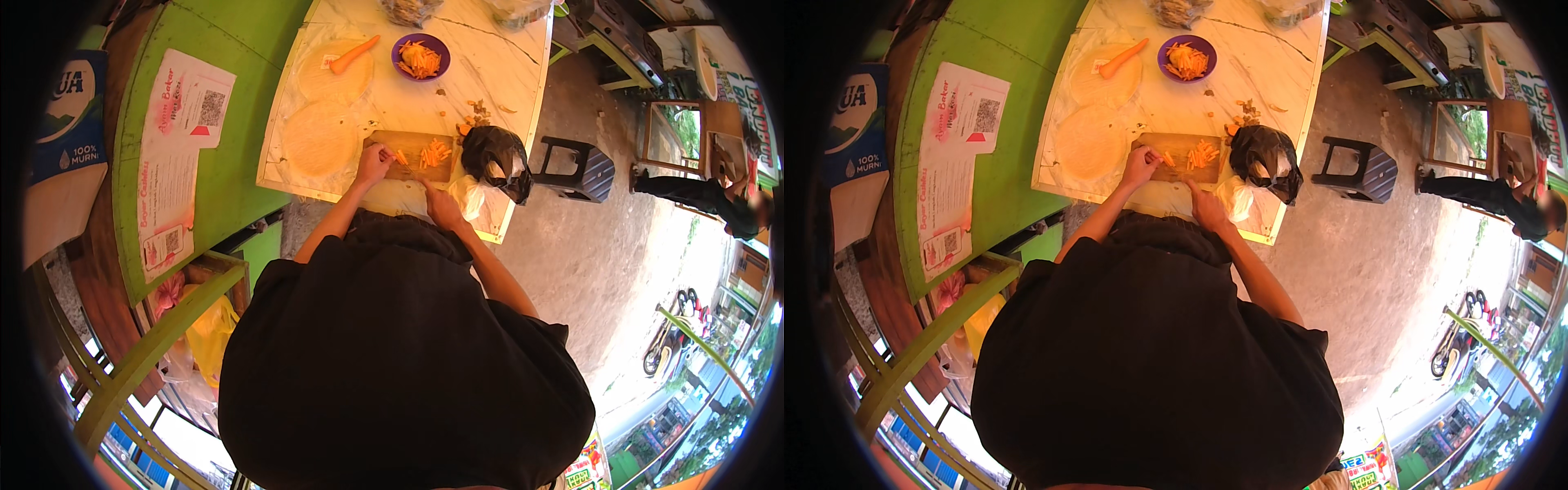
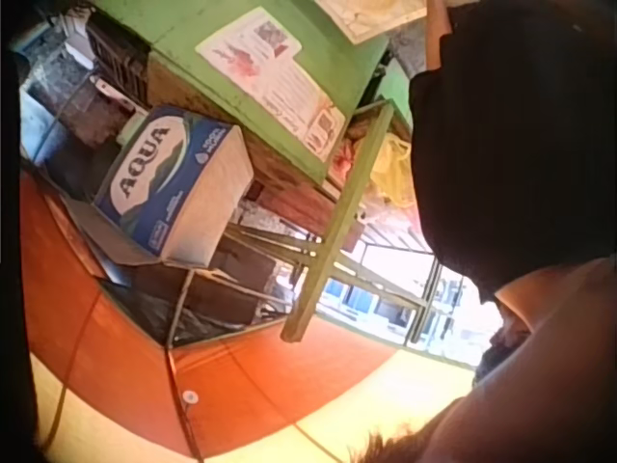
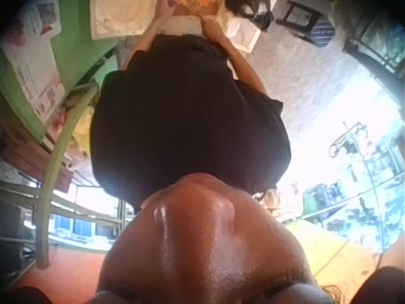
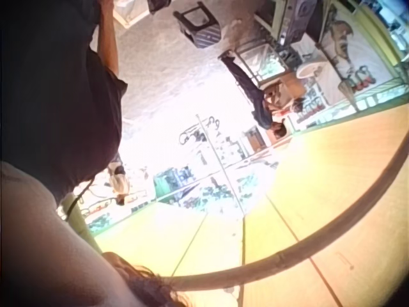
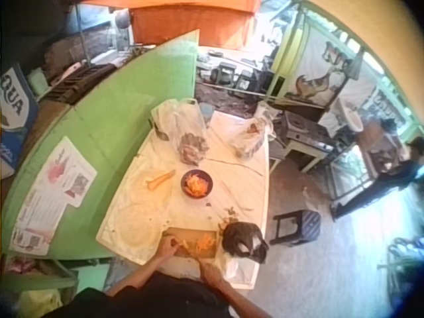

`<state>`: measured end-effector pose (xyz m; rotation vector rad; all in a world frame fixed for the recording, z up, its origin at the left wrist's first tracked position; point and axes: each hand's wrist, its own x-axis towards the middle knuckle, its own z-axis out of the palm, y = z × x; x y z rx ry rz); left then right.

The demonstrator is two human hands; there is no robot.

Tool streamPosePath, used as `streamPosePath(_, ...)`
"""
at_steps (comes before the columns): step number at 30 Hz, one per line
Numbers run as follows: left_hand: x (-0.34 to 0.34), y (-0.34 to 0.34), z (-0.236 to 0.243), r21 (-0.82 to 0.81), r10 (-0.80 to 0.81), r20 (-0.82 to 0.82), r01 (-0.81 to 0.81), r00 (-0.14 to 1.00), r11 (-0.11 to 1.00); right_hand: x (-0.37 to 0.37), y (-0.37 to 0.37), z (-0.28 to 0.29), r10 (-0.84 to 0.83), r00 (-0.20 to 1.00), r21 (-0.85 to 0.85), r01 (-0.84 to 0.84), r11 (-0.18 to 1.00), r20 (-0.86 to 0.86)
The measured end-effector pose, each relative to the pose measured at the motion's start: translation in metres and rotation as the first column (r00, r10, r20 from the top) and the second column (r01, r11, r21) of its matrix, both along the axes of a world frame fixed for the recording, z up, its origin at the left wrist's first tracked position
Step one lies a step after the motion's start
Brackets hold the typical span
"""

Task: The person slices a carrot into thin strips on a wooden cutting board using a knife. The strips are collected in a purple bowl. The person continues slicing multiple carrot pieces throughout the clip.

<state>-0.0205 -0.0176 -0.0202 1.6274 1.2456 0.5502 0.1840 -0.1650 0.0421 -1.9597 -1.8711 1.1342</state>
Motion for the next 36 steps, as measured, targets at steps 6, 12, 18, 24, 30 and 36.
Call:
streamPosePath(6,0.001,0.0,0.0,0.001,0.008,-0.002,-0.008,1.0,1.0,-0.004,0.006,-0.004,-0.034,0.993,0.152,0.052,0.987,-0.117)
streamPosePath(12,0.003,-0.003,0.006,0.01,0.024,-0.007,-0.024,1.0,1.0,-0.005,0.007,-0.013,-0.013,0.996,0.121,0.024,0.992,-0.092)
streamPosePath(18,0.003,-0.002,0.005,0.004,0.039,0.02,-0.039,0.999,0.999,-0.007,0.005,-0.014,-0.029,0.991,0.117,0.044,0.992,-0.132)
streamPosePath(24,0.001,-0.001,0.001,-0.007,0.021,0.011,-0.021,1.0,1.0,-0.006,0.004,0.0,-0.029,0.993,0.036,0.033,0.999,-0.118)
streamPosePath(30,0.004,-0.001,0.008,0.022,0.029,0.014,-0.029,0.999,0.999,-0.006,-0.001,-0.004,-0.034,0.992,0.064,0.042,0.997,-0.121)
streamPosePath(36,0.002,0.001,0.004,0.004,0.015,0.025,-0.015,1.0,1.0,-0.003,0.002,-0.016,-0.057,0.995,0.036,0.06,0.998,-0.078)
